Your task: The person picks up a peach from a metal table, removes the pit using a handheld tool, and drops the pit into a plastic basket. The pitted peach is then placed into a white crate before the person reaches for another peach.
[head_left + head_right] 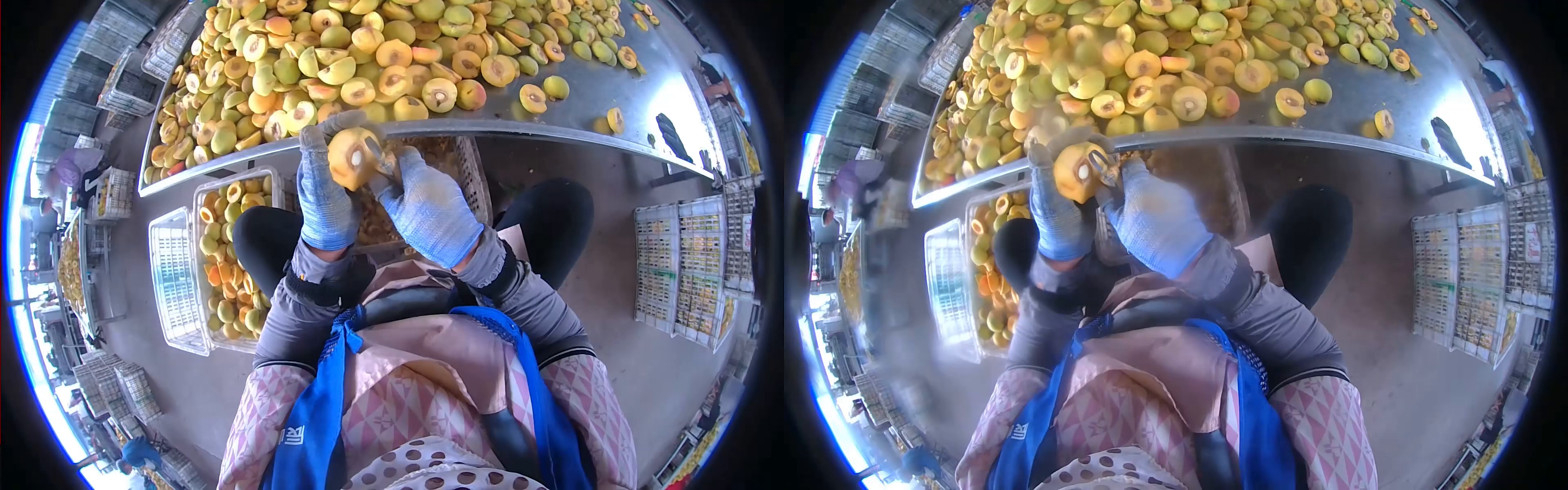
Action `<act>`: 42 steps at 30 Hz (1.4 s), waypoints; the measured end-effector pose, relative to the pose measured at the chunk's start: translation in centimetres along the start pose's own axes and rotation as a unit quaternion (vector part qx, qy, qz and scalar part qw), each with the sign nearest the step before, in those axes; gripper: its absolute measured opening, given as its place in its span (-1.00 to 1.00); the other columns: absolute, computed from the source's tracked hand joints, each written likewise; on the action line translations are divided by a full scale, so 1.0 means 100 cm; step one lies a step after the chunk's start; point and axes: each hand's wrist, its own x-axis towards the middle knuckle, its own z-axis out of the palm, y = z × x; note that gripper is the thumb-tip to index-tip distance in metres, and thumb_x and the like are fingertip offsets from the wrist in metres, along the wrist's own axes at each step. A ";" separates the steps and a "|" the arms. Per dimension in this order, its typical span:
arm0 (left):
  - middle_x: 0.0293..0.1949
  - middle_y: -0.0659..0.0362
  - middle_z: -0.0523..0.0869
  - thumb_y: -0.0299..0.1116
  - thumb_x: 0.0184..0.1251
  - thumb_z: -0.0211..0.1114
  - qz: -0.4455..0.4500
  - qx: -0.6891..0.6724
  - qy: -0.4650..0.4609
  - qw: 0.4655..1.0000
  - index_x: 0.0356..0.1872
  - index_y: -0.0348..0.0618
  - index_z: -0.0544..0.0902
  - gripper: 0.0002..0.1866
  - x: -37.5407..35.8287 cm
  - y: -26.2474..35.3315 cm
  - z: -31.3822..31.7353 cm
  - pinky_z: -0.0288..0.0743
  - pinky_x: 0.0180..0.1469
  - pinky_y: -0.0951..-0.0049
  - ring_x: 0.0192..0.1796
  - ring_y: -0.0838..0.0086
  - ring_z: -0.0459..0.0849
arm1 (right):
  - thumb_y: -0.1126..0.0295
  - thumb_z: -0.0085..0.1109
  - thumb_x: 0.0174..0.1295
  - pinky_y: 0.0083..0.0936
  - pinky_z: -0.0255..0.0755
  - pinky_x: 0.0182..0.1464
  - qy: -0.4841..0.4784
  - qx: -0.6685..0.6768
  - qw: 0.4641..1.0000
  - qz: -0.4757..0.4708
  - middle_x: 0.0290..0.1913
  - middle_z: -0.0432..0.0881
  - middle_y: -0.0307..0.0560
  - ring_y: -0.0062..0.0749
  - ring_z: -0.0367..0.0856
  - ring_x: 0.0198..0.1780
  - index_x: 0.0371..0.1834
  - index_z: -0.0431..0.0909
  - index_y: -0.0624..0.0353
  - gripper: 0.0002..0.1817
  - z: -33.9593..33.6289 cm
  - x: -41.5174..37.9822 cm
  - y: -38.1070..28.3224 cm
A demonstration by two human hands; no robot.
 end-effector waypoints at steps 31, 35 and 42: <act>-0.12 -0.03 0.74 -0.45 0.36 0.21 0.160 0.428 -0.113 0.882 0.15 -0.37 0.50 -0.63 0.026 -0.035 -0.024 0.61 -0.09 0.40 -0.17 0.31 0.75 | 0.31 0.28 0.18 -0.04 0.56 -0.24 -0.131 0.056 0.989 0.046 -0.37 0.66 0.30 0.23 0.67 -0.30 0.05 0.43 0.38 -0.54 0.018 0.004 0.032; -0.20 0.00 0.76 -0.47 0.28 0.25 0.050 0.293 -0.151 0.943 -0.04 -0.34 0.57 -0.74 0.032 -0.033 -0.019 0.60 -0.14 0.42 -0.23 0.32 0.75 | 0.33 0.26 0.20 -0.05 0.56 -0.25 -0.169 0.012 0.984 0.062 -0.38 0.66 0.29 0.25 0.66 -0.32 0.07 0.43 0.37 -0.55 0.018 0.002 0.036; -0.29 0.05 0.78 -0.17 0.57 -0.01 0.014 0.180 -0.082 0.980 -0.18 -0.36 0.68 -0.57 0.024 -0.025 0.000 0.59 -0.17 0.46 -0.27 0.42 0.74 | 0.33 0.26 0.21 -0.16 0.56 -0.13 -0.171 0.095 0.979 -0.055 -0.19 0.64 0.28 0.17 0.65 -0.14 0.04 0.47 0.35 -0.59 0.022 0.005 0.051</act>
